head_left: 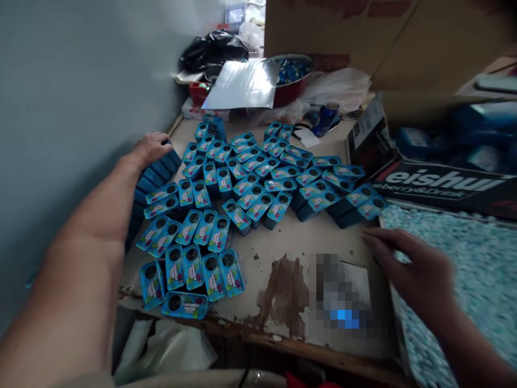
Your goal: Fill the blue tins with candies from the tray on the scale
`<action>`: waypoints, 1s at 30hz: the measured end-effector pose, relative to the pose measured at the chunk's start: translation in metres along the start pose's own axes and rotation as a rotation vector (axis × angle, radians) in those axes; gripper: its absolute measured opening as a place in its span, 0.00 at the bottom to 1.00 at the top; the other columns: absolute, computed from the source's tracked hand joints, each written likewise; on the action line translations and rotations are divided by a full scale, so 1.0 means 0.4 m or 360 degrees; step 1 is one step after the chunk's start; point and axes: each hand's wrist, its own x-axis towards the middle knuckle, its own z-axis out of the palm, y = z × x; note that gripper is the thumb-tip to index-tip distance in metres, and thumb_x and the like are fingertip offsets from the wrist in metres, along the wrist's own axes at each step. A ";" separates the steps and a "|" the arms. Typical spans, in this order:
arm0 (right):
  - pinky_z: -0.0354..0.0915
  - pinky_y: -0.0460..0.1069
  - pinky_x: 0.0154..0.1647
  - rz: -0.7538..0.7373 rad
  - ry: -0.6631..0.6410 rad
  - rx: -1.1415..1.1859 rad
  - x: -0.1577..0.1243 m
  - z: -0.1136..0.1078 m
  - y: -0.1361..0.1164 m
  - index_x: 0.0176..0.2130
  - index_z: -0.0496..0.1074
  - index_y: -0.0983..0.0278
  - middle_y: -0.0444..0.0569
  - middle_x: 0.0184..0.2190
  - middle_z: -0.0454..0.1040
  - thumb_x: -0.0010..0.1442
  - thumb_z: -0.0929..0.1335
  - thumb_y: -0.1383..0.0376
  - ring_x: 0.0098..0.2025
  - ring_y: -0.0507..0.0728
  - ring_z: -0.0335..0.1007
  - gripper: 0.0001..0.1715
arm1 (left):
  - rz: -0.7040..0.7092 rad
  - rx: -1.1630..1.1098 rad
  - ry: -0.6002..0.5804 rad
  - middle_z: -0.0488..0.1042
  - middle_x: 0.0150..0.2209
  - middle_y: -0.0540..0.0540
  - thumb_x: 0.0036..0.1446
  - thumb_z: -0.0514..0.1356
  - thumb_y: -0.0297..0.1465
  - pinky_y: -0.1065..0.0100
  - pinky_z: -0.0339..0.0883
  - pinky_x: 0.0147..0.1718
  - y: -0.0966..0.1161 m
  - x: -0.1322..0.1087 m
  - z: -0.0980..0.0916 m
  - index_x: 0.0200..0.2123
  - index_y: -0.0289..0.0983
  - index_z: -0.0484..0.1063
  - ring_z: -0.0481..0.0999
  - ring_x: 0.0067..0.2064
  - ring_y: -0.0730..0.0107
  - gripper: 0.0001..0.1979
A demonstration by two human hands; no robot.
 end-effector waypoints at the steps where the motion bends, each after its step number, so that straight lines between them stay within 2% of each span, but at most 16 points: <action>1: 0.77 0.62 0.40 -0.0127 -0.0137 0.0094 0.036 0.028 -0.034 0.49 0.85 0.50 0.56 0.41 0.87 0.72 0.69 0.52 0.37 0.68 0.85 0.15 | -0.0063 0.0003 -0.0050 0.60 0.21 0.60 0.58 0.83 0.52 0.70 0.62 0.46 0.010 -0.001 -0.001 0.28 0.41 0.69 0.57 0.34 0.72 0.31; 2: 0.76 0.60 0.42 -0.0259 -0.0277 0.0102 0.074 0.055 -0.071 0.56 0.85 0.55 0.56 0.44 0.87 0.73 0.68 0.55 0.39 0.67 0.86 0.20 | -0.0156 0.0009 -0.0081 0.61 0.22 0.60 0.55 0.84 0.53 0.68 0.64 0.50 0.021 -0.002 -0.004 0.29 0.42 0.70 0.58 0.35 0.70 0.31; 3: 0.76 0.58 0.46 -0.0381 -0.0433 0.0052 0.113 0.082 -0.110 0.62 0.83 0.59 0.58 0.49 0.87 0.75 0.66 0.58 0.45 0.67 0.87 0.24 | -0.0251 0.0010 -0.0083 0.62 0.23 0.60 0.51 0.85 0.55 0.66 0.65 0.56 0.033 -0.006 -0.009 0.30 0.42 0.71 0.59 0.36 0.68 0.31; 4: 0.74 0.57 0.47 -0.0464 -0.0575 -0.0068 0.150 0.106 -0.149 0.68 0.79 0.60 0.60 0.56 0.86 0.76 0.64 0.62 0.51 0.68 0.86 0.28 | -0.0305 0.0006 -0.0061 0.65 0.25 0.60 0.48 0.86 0.55 0.63 0.65 0.62 0.047 -0.012 -0.015 0.32 0.43 0.73 0.61 0.39 0.67 0.31; 5: 0.71 0.55 0.45 -0.0509 -0.0694 -0.0211 0.183 0.127 -0.184 0.70 0.77 0.61 0.60 0.58 0.85 0.77 0.64 0.64 0.52 0.67 0.85 0.29 | -0.0337 0.0000 -0.0023 0.68 0.28 0.59 0.47 0.86 0.56 0.60 0.62 0.67 0.063 -0.021 -0.022 0.35 0.43 0.74 0.64 0.42 0.66 0.32; 8: 0.60 0.52 0.35 -0.0521 -0.0936 -0.0594 0.248 0.166 -0.256 0.65 0.80 0.59 0.56 0.51 0.87 0.77 0.63 0.69 0.44 0.64 0.83 0.25 | -0.0369 -0.0067 0.0169 0.76 0.38 0.58 0.48 0.87 0.52 0.56 0.54 0.77 0.122 -0.063 -0.055 0.44 0.42 0.77 0.68 0.53 0.64 0.33; 10: 0.53 0.53 0.33 -0.0480 -0.0954 -0.0685 0.261 0.172 -0.269 0.57 0.83 0.59 0.55 0.47 0.87 0.77 0.65 0.69 0.41 0.63 0.81 0.20 | -0.0361 -0.0151 0.0217 0.79 0.42 0.57 0.48 0.88 0.42 0.56 0.52 0.79 0.166 -0.100 -0.082 0.46 0.42 0.79 0.69 0.56 0.63 0.29; 13: 0.51 0.53 0.34 -0.0458 -0.0922 -0.0676 0.241 0.149 -0.248 0.50 0.86 0.58 0.56 0.45 0.87 0.76 0.71 0.63 0.44 0.65 0.81 0.11 | -0.0264 -0.0184 0.0122 0.83 0.46 0.57 0.48 0.84 0.25 0.54 0.53 0.81 0.226 -0.169 -0.127 0.47 0.43 0.82 0.70 0.57 0.62 0.25; 16: 0.53 0.53 0.34 -0.0399 -0.0841 -0.0652 0.177 0.086 -0.194 0.45 0.88 0.55 0.54 0.39 0.87 0.72 0.75 0.56 0.40 0.66 0.81 0.09 | -0.0162 -0.0076 0.0092 0.85 0.51 0.55 0.50 0.82 0.23 0.51 0.60 0.78 0.267 -0.258 -0.166 0.49 0.42 0.84 0.74 0.57 0.60 0.24; 18: 0.52 0.54 0.32 -0.0335 -0.0744 -0.0610 0.110 0.026 -0.141 0.40 0.88 0.53 0.53 0.32 0.84 0.69 0.76 0.53 0.32 0.66 0.78 0.10 | -0.0178 -0.0073 0.0130 0.86 0.53 0.53 0.51 0.83 0.30 0.50 0.66 0.73 0.282 -0.335 -0.178 0.52 0.42 0.85 0.77 0.56 0.58 0.25; 20: 0.50 0.55 0.28 -0.0306 -0.0647 -0.0546 0.029 -0.033 -0.078 0.35 0.87 0.51 0.53 0.26 0.81 0.67 0.74 0.49 0.26 0.66 0.74 0.14 | -0.0278 -0.0185 0.0222 0.87 0.54 0.50 0.48 0.86 0.45 0.50 0.69 0.68 0.291 -0.425 -0.173 0.53 0.42 0.84 0.79 0.57 0.56 0.32; 23: 0.49 0.56 0.27 -0.0249 -0.0473 -0.0423 -0.097 -0.091 0.013 0.34 0.86 0.48 0.53 0.24 0.80 0.66 0.71 0.41 0.23 0.68 0.74 0.21 | -0.0517 -0.0525 0.0461 0.87 0.55 0.44 0.33 0.83 0.68 0.50 0.70 0.64 0.289 -0.563 -0.129 0.52 0.40 0.81 0.81 0.59 0.51 0.51; 25: 0.50 0.56 0.27 -0.0160 -0.0372 -0.0367 -0.166 -0.101 0.054 0.34 0.86 0.48 0.53 0.23 0.81 0.68 0.67 0.37 0.24 0.70 0.76 0.28 | -0.0638 -0.0709 0.0589 0.86 0.57 0.41 0.29 0.76 0.78 0.51 0.72 0.60 0.278 -0.637 -0.089 0.50 0.41 0.78 0.80 0.61 0.50 0.57; 28: 0.53 0.55 0.28 -0.0042 -0.0354 -0.0313 -0.224 -0.097 0.079 0.35 0.87 0.52 0.54 0.25 0.82 0.71 0.62 0.30 0.26 0.70 0.80 0.40 | -0.0720 -0.0861 0.0635 0.87 0.53 0.44 0.33 0.60 0.88 0.51 0.73 0.55 0.256 -0.693 -0.041 0.45 0.42 0.75 0.80 0.59 0.50 0.58; 30: 0.55 0.54 0.27 0.0007 -0.0350 -0.0295 -0.240 -0.100 0.074 0.39 0.88 0.53 0.53 0.25 0.82 0.70 0.60 0.25 0.26 0.69 0.80 0.46 | -0.0728 -0.0939 0.0580 0.87 0.42 0.47 0.30 0.53 0.91 0.50 0.73 0.53 0.244 -0.691 -0.022 0.39 0.43 0.76 0.81 0.55 0.51 0.59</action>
